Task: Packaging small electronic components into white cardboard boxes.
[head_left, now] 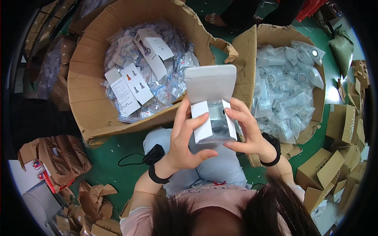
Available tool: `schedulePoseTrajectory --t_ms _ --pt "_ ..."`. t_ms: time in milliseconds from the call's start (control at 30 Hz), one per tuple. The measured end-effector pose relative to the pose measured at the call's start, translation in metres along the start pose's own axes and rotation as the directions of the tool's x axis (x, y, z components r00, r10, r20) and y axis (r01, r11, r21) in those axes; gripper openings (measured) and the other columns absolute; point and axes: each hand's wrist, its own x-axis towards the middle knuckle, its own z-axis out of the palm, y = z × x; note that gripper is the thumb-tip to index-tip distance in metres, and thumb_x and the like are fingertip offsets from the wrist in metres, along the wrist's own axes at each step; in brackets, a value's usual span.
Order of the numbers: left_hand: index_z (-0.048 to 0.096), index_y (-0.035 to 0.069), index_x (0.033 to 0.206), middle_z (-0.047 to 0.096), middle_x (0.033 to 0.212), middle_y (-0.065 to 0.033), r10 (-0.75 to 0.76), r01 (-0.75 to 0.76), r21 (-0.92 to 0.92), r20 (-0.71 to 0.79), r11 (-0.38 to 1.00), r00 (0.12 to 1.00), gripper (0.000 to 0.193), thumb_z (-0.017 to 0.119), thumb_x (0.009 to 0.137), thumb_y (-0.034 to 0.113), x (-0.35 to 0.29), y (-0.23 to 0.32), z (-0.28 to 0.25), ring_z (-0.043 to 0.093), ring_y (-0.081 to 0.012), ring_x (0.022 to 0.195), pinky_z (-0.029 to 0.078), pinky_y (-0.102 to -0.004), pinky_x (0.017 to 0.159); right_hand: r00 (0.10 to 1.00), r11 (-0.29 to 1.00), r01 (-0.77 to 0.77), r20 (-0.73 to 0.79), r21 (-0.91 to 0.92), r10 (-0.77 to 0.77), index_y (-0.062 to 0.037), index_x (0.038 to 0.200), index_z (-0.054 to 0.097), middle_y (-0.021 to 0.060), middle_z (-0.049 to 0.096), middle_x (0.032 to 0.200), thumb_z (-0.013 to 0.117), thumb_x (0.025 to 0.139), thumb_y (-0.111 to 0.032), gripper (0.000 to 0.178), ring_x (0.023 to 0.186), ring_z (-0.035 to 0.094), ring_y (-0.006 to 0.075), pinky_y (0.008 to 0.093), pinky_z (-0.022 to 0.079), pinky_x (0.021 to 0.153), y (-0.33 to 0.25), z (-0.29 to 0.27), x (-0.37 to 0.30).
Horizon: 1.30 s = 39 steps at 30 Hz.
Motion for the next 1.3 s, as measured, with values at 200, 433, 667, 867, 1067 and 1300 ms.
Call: schedulePoseTrajectory --t_ms 200,433,667,867,1067,1300 --pt "0.047 -0.001 0.103 0.031 0.125 -0.0301 -0.178 0.181 0.010 -0.136 0.983 0.975 0.046 0.069 0.065 0.013 0.011 0.007 0.009 0.036 -0.0413 0.116 0.033 -0.0426 0.093 0.990 0.990 -0.113 -0.081 0.084 0.120 -0.0051 0.127 0.034 0.0196 0.023 0.132 0.068 0.064 -0.007 0.072 0.123 0.029 0.0309 0.0382 0.025 0.100 -0.002 0.007 0.005" --pt "0.053 0.000 0.088 0.030 0.126 -0.0291 -0.203 0.209 0.069 -0.086 0.975 0.975 0.022 0.061 0.069 0.007 0.024 0.014 0.017 0.033 -0.0403 0.118 0.029 -0.0414 0.095 0.976 0.990 -0.110 -0.198 -0.086 0.091 -0.0060 0.122 0.043 0.0196 0.034 0.124 0.067 0.068 -0.014 0.059 0.114 0.039 0.0322 0.0380 0.036 0.091 -0.012 0.010 0.011" --pt "0.053 0.002 0.078 0.023 0.131 -0.0282 -0.139 0.140 -0.052 0.016 0.989 0.990 0.006 0.056 0.073 0.004 0.023 0.009 0.011 0.033 -0.0370 0.119 0.027 -0.0396 0.097 0.969 0.967 -0.182 -0.199 -0.177 0.146 -0.0032 0.111 0.052 0.0186 0.038 0.118 0.064 0.071 -0.014 0.043 0.108 0.044 0.0318 0.0374 0.038 0.087 -0.022 0.003 0.014" --pt "0.031 0.006 0.123 0.023 0.133 -0.0225 -0.229 0.104 -0.610 -0.130 0.785 0.965 0.055 0.055 0.073 0.000 0.020 0.001 0.024 0.032 -0.0289 0.120 0.027 -0.0368 0.098 0.965 0.966 -0.212 -0.191 -0.151 0.182 -0.0018 0.101 0.057 0.0176 0.042 0.112 0.061 0.070 -0.013 0.033 0.103 0.044 0.0318 0.0367 0.035 0.089 -0.023 0.000 0.018" --pt "0.008 0.009 0.132 0.030 0.128 -0.0157 -0.416 0.354 -0.644 0.062 0.678 0.908 0.078 0.056 0.071 -0.002 0.037 0.013 0.010 0.034 -0.0230 0.117 0.028 -0.0348 0.097 0.958 0.969 -0.244 -0.163 -0.030 0.236 -0.0014 0.106 0.051 0.0144 0.042 0.110 0.059 0.073 -0.011 0.036 0.103 0.044 0.0251 0.0323 0.033 0.090 -0.016 0.001 0.016" --pt "0.035 0.005 0.122 0.041 0.121 -0.0129 -0.448 0.481 -0.589 0.215 0.649 0.868 0.059 0.063 0.071 0.005 0.035 0.005 0.001 0.038 -0.0202 0.114 0.030 -0.0335 0.095 0.848 0.819 -0.480 -0.073 0.313 0.525 -0.0036 0.117 0.035 0.0107 0.040 0.112 0.056 0.077 -0.010 0.045 0.107 0.040 0.0188 0.0289 0.032 0.091 -0.007 0.007 0.009"
